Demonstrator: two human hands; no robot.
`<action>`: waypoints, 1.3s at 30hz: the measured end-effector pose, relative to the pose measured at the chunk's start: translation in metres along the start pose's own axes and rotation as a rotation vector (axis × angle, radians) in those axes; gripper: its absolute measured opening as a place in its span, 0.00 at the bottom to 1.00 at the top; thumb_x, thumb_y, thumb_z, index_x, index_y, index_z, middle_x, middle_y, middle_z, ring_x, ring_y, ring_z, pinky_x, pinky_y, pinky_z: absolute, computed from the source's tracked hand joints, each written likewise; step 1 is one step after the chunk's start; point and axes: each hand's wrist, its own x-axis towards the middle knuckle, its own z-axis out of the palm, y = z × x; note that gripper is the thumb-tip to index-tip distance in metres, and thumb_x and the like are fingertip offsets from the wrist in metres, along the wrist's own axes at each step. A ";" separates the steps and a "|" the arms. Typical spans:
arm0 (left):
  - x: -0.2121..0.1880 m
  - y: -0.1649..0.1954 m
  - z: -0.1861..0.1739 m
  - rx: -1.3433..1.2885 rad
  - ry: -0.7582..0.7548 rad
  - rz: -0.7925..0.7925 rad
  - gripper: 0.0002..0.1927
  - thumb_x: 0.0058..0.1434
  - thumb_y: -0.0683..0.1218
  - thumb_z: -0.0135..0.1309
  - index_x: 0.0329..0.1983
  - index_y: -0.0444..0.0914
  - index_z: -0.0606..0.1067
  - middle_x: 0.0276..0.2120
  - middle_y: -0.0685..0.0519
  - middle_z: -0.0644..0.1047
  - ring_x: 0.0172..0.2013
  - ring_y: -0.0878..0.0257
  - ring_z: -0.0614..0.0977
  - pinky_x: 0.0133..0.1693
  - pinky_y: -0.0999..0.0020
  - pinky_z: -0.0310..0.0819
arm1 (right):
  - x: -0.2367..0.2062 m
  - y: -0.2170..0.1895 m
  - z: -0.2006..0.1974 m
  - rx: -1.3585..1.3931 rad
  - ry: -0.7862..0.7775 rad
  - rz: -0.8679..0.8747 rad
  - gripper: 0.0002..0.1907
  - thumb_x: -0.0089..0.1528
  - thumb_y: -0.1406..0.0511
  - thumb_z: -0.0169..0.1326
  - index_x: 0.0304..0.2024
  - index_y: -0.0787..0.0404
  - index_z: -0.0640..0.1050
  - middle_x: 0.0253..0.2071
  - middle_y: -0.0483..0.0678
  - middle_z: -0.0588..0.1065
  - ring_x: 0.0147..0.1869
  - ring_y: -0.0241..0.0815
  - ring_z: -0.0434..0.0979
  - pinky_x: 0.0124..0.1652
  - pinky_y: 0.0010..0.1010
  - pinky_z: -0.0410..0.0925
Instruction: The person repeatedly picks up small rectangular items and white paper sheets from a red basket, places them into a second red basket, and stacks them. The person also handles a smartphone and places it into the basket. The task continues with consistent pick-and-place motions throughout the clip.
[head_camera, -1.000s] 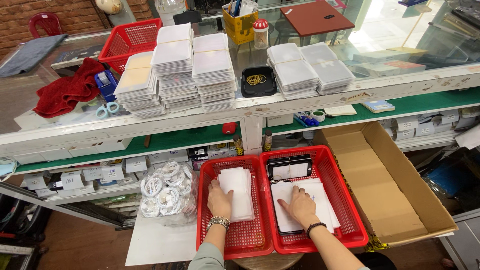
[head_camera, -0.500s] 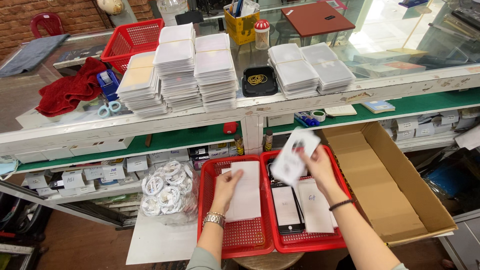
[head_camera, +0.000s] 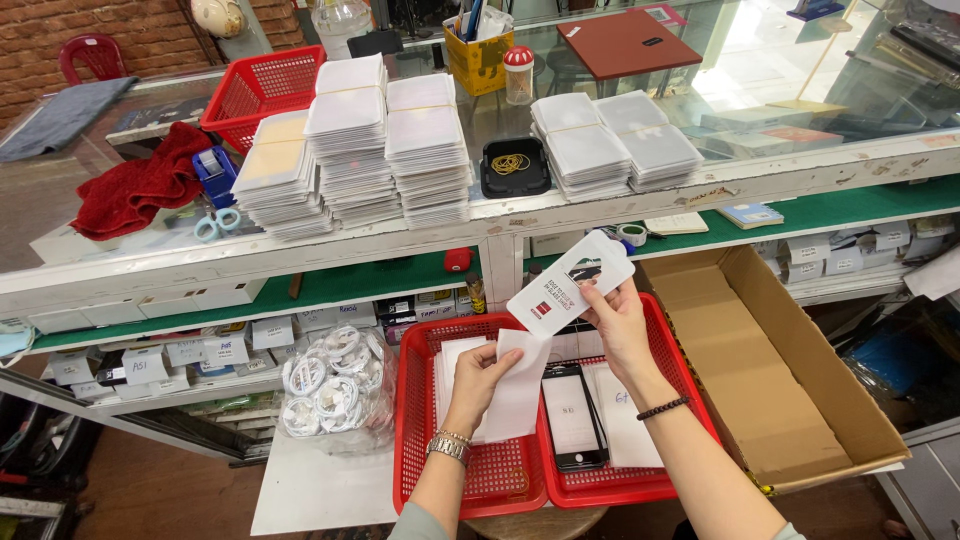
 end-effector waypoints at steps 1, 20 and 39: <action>0.000 0.001 -0.001 -0.022 -0.001 0.003 0.15 0.60 0.47 0.63 0.44 0.32 0.84 0.34 0.51 0.85 0.30 0.71 0.83 0.32 0.74 0.78 | 0.000 0.000 -0.001 -0.013 0.001 -0.008 0.17 0.66 0.68 0.56 0.55 0.61 0.67 0.48 0.46 0.78 0.52 0.37 0.80 0.51 0.35 0.76; 0.023 0.010 0.052 -0.265 -0.065 -0.307 0.20 0.61 0.49 0.61 0.49 0.29 0.80 0.40 0.45 0.85 0.35 0.61 0.86 0.38 0.66 0.82 | 0.005 -0.031 -0.012 -0.848 -0.461 0.123 0.23 0.63 0.66 0.58 0.61 0.58 0.72 0.51 0.54 0.77 0.50 0.42 0.76 0.49 0.33 0.72; 0.014 -0.017 0.070 0.829 -0.059 0.122 0.18 0.64 0.49 0.55 0.52 0.33 0.78 0.52 0.41 0.79 0.56 0.48 0.78 0.59 0.58 0.70 | -0.045 0.031 -0.029 -1.783 -0.298 -0.320 0.35 0.57 0.69 0.54 0.68 0.58 0.65 0.65 0.48 0.65 0.68 0.52 0.63 0.62 0.45 0.61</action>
